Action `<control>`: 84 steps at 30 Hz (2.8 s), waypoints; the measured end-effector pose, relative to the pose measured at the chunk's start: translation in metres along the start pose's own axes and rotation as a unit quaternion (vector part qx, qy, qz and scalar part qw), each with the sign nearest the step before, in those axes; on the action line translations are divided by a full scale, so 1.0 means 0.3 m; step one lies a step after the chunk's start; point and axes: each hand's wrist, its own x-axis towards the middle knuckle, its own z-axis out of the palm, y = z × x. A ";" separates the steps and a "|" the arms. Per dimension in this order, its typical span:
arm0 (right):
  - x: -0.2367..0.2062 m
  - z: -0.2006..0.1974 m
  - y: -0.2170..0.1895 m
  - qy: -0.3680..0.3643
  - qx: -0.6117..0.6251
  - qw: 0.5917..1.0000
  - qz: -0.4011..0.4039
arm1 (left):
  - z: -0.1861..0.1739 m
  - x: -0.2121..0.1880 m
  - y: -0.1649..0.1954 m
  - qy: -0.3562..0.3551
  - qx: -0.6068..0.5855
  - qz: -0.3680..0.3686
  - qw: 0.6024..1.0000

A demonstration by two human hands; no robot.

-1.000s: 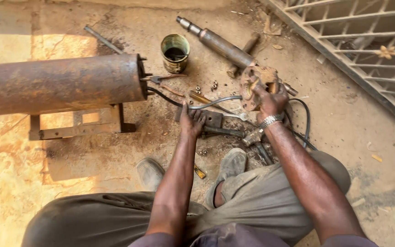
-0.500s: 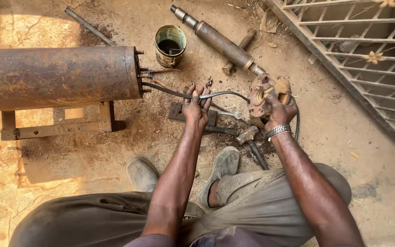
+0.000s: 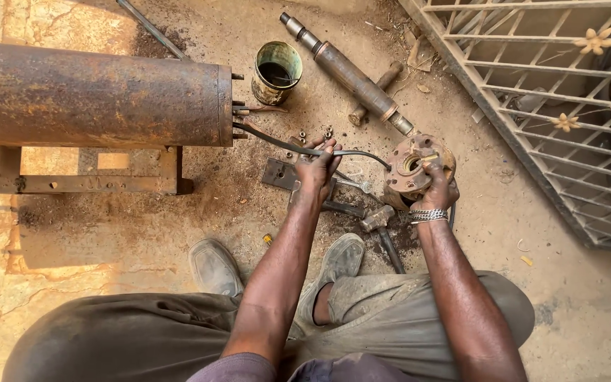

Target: The person sits on the ground and uses a hammer and chisel to remove a flange from a large rusty metal cylinder. They then use a welding torch to heat the flange and continue chiseling to detach it. Finally, they reattach the flange to the cylinder.

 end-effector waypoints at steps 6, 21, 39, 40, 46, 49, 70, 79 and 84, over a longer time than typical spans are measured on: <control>0.021 -0.008 0.086 -0.045 -0.145 0.973 -0.173 | -0.041 0.034 -0.002 -0.110 0.153 0.175 0.966; -0.058 0.021 0.115 -0.010 0.066 0.997 0.032 | -0.031 0.056 0.001 -0.126 0.153 0.188 0.962; -0.067 0.017 0.138 -0.007 0.095 0.995 0.020 | 0.063 -0.086 -0.108 0.053 0.076 -0.024 0.995; -0.073 0.020 0.139 -0.028 0.097 0.995 -0.016 | 0.071 -0.093 -0.128 0.042 0.096 0.001 0.994; -0.096 0.023 0.132 -0.070 0.045 0.990 -0.118 | 0.023 -0.070 -0.171 -0.007 0.137 0.062 0.989; -0.108 0.029 0.144 -0.054 -0.001 0.994 -0.099 | -0.009 -0.062 -0.176 -0.072 0.150 0.116 0.979; -0.290 0.273 0.279 -0.112 0.040 0.992 -0.029 | -0.108 -0.071 0.148 -0.116 0.239 0.146 0.953; -0.407 0.415 0.356 -0.034 -0.020 0.997 -0.060 | -0.088 -0.048 0.395 0.168 0.148 0.274 0.935; -0.361 0.428 0.363 -0.028 -0.024 0.997 -0.062 | -0.066 -0.040 0.368 0.157 0.053 0.278 0.946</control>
